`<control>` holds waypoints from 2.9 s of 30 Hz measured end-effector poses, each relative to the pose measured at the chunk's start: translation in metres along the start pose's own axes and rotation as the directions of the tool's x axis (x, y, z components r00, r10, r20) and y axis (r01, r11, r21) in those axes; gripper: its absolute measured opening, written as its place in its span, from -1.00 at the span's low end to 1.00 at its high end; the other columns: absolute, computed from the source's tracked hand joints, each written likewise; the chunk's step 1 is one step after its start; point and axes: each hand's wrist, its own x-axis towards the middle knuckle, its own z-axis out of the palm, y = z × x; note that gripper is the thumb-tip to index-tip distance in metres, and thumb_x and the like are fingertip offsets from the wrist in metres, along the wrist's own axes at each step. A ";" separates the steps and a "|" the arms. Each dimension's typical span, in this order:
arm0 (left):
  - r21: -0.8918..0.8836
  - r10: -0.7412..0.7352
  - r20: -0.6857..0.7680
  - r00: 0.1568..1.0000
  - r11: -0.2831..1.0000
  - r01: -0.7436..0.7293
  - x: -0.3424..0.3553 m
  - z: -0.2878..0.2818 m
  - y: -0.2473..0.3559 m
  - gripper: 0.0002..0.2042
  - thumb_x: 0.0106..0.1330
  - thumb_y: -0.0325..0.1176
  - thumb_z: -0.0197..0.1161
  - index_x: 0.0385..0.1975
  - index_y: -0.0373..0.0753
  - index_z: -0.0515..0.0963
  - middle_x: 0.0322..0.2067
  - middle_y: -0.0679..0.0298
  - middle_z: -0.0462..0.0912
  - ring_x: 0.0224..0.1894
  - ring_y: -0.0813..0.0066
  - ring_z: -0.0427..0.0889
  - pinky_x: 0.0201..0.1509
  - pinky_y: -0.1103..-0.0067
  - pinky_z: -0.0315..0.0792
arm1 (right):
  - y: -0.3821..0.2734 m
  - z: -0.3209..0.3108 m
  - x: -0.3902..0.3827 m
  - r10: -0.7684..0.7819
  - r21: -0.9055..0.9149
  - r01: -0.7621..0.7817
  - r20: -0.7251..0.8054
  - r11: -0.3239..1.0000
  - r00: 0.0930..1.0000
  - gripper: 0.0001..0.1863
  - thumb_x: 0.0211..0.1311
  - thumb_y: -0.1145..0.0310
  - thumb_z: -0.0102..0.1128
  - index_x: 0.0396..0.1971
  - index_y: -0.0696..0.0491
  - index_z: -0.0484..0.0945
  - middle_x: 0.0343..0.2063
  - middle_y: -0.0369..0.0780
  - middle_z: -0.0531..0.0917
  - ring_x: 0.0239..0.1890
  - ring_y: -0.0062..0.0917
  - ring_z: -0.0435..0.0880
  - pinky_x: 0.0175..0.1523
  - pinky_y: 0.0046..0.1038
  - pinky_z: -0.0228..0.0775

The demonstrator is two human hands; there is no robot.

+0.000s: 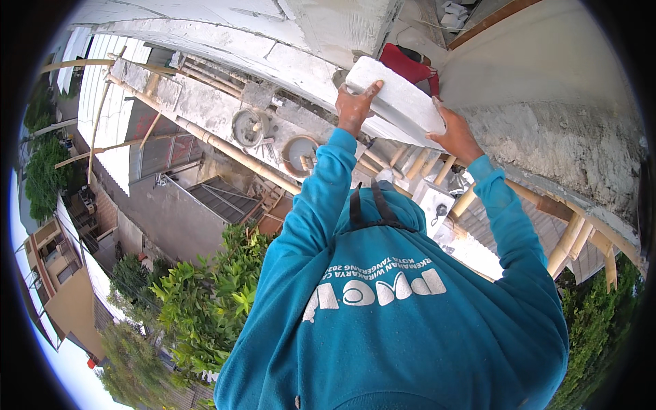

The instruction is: The person handles white rectangular tiles on a bamboo scaffold, applies mortar to the back of a tile with a trowel, and places the tile against a wall. The person also uses a hammer to tap the tile into position.

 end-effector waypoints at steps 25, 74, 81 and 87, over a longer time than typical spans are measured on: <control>0.432 -0.171 0.509 0.843 0.898 -0.078 0.064 -0.053 0.008 -0.24 0.26 0.11 0.28 0.33 -0.22 0.23 0.28 0.04 0.34 0.36 0.06 0.23 0.30 0.08 0.27 | -0.146 0.032 0.030 0.084 0.251 0.257 -0.848 0.933 0.524 -0.46 0.27 0.04 0.19 0.14 0.07 0.44 0.09 -0.10 0.50 0.26 -0.22 0.38 0.39 -0.04 0.03; 0.529 -0.306 0.307 0.901 0.842 0.106 0.038 -0.020 0.045 -0.13 0.10 0.14 0.41 0.35 -0.20 0.25 0.32 0.08 0.26 0.29 -0.15 0.29 0.14 0.12 0.42 | -0.062 0.079 0.087 0.166 -0.156 -0.346 -0.653 0.925 0.739 -0.27 0.43 -0.21 -0.36 0.40 -0.01 0.15 0.45 -0.11 0.07 0.52 -0.17 -0.24 0.43 0.23 -0.68; 0.531 -0.296 0.275 0.915 0.840 0.113 0.039 -0.028 0.044 -0.13 0.11 0.14 0.40 0.35 -0.20 0.23 0.32 0.07 0.25 0.28 -0.10 0.33 0.09 0.16 0.42 | -0.066 0.079 0.089 0.183 -0.145 -0.334 -0.606 0.931 0.774 -0.27 0.42 -0.22 -0.33 0.37 -0.02 0.24 0.44 -0.14 0.11 0.52 -0.18 -0.21 0.44 0.23 -0.66; 0.561 -0.305 0.301 0.903 0.823 0.092 0.031 -0.025 0.046 -0.16 0.22 0.12 0.32 0.39 -0.21 0.15 0.36 0.08 0.20 0.27 -0.09 0.34 0.07 0.16 0.43 | -0.066 0.078 0.086 0.201 -0.128 -0.336 -0.590 0.933 0.782 -0.26 0.41 -0.23 -0.33 0.38 -0.03 0.21 0.45 -0.17 0.08 0.52 -0.20 -0.22 0.45 0.23 -0.61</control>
